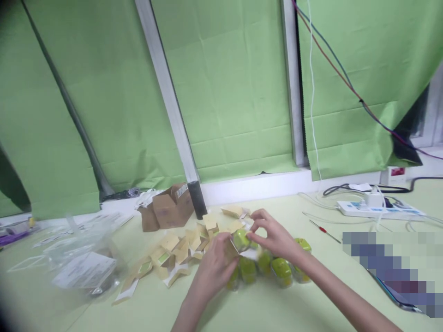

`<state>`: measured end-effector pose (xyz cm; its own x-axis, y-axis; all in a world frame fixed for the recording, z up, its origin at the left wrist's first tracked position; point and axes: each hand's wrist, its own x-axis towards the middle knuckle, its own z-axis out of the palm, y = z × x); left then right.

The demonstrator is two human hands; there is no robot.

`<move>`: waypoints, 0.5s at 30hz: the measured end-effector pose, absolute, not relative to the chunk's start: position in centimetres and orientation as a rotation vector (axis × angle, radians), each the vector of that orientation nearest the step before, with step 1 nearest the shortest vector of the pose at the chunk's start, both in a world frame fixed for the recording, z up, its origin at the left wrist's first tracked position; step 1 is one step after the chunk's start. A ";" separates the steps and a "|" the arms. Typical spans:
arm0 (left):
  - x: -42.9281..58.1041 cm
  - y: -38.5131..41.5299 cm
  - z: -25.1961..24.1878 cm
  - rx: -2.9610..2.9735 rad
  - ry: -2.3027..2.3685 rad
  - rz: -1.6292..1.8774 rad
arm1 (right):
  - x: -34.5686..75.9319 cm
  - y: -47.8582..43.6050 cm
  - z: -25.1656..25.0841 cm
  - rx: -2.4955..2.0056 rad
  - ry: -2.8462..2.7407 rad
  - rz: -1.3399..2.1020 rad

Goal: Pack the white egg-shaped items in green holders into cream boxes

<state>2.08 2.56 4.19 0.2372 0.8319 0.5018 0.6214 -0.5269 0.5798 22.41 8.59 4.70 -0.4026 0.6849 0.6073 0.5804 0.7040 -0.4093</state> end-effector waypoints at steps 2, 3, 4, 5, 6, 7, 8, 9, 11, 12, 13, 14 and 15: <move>0.8 3.3 4.4 2.118 1.409 1.267 | 24.0 10.1 4.8 -1.015 -2.026 0.221; 0.3 3.6 4.4 2.032 1.429 1.323 | 25.0 10.9 4.6 -1.049 -1.992 0.235; -0.1 4.0 4.3 1.932 1.441 1.379 | 26.0 11.7 4.3 -1.086 -1.969 0.241; -0.3 4.3 4.2 1.822 1.439 1.433 | 27.0 12.4 3.8 -1.127 -1.957 0.235; -0.3 4.7 4.0 1.707 1.421 1.479 | 28.0 13.1 3.1 -1.171 -1.958 0.219; -0.2 5.0 3.9 1.593 1.385 1.514 | 28.9 13.6 2.4 -1.217 -1.971 0.194; 0.1 5.3 3.7 1.483 1.332 1.535 | 29.7 14.0 1.6 -1.263 -1.991 0.159; 0.5 5.5 3.6 1.381 1.267 1.543 | 30.4 14.3 0.9 -1.307 -2.016 0.118; 1.4 5.9 3.5 1.209 1.123 1.531 | 31.2 14.5 -0.2 -1.356 -2.074 0.032; 1.9 6.0 3.5 1.139 1.055 1.517 | 31.3 14.4 -0.6 -1.355 -2.103 -0.014; 2.3 6.2 3.5 1.077 0.995 1.504 | 31.1 14.3 -0.7 -1.336 -2.128 -0.064; 2.8 6.4 3.6 1.022 0.945 1.491 | 30.7 14.0 -0.6 -1.298 -2.150 -0.118; 3.2 6.6 3.7 0.972 0.906 1.475 | 30.1 13.7 -0.4 -1.244 -2.170 -0.174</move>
